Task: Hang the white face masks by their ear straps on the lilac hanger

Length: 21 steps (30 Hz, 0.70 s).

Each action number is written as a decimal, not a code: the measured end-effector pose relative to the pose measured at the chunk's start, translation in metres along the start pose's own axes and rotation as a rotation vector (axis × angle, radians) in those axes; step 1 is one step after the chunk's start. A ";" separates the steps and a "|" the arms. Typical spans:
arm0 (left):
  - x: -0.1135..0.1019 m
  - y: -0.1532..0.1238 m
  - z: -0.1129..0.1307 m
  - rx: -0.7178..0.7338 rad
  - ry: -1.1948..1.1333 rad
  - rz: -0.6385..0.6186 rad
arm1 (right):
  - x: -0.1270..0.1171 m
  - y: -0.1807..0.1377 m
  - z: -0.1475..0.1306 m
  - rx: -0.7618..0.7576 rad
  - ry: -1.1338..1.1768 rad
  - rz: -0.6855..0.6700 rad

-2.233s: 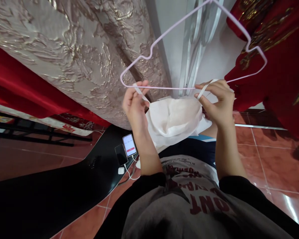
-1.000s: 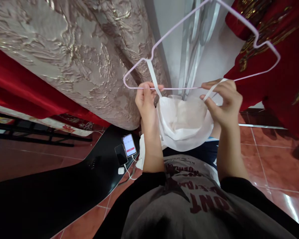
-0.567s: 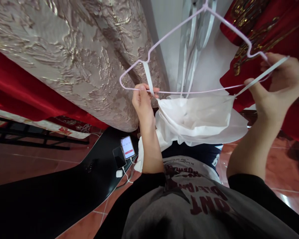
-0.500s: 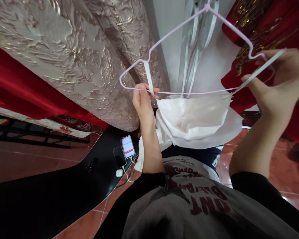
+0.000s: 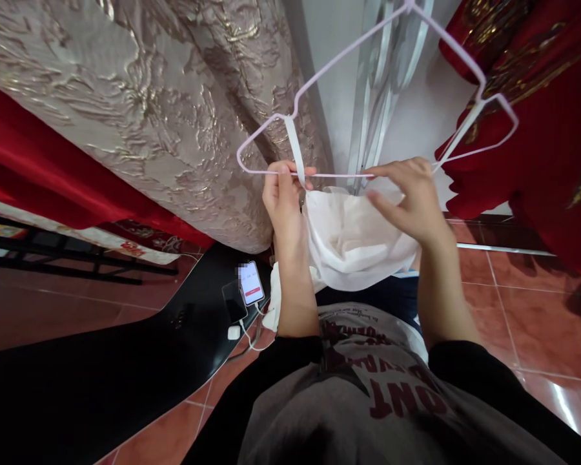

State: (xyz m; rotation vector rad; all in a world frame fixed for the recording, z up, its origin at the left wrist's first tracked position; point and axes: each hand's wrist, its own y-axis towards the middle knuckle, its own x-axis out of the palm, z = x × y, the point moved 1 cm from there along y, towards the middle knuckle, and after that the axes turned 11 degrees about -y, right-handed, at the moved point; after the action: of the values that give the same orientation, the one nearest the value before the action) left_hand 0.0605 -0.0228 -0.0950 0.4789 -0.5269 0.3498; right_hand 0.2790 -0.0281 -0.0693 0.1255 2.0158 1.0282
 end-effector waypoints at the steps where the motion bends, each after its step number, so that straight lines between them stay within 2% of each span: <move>1: -0.004 0.000 0.001 -0.025 0.011 -0.025 | 0.008 -0.003 -0.002 0.021 -0.037 -0.032; 4: -0.016 -0.002 0.009 -0.119 0.066 -0.146 | 0.018 -0.010 -0.002 0.091 -0.093 0.019; 7: -0.022 -0.008 0.030 -0.185 0.162 -0.239 | 0.017 -0.014 -0.001 0.105 -0.053 0.064; 11: -0.007 -0.019 0.066 -0.121 0.223 -0.346 | 0.012 -0.015 -0.002 0.124 -0.006 0.085; 15: 0.011 -0.007 0.088 -0.091 -0.022 -0.280 | 0.009 -0.015 -0.005 0.124 0.021 0.064; 18: 0.009 0.016 0.086 -0.027 -0.103 -0.221 | 0.007 -0.016 -0.004 0.099 0.017 0.051; 19: 0.005 0.022 0.082 0.031 -0.084 -0.163 | 0.007 -0.016 -0.004 0.092 0.012 0.047; 21: -0.007 0.028 0.072 0.194 -0.024 0.034 | 0.006 -0.017 -0.003 0.080 -0.001 0.032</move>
State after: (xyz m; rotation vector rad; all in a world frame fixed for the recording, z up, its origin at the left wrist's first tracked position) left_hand 0.0147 -0.0384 -0.0344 0.6627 -0.5270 0.4306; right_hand 0.2774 -0.0387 -0.0835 0.2017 2.0608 0.9674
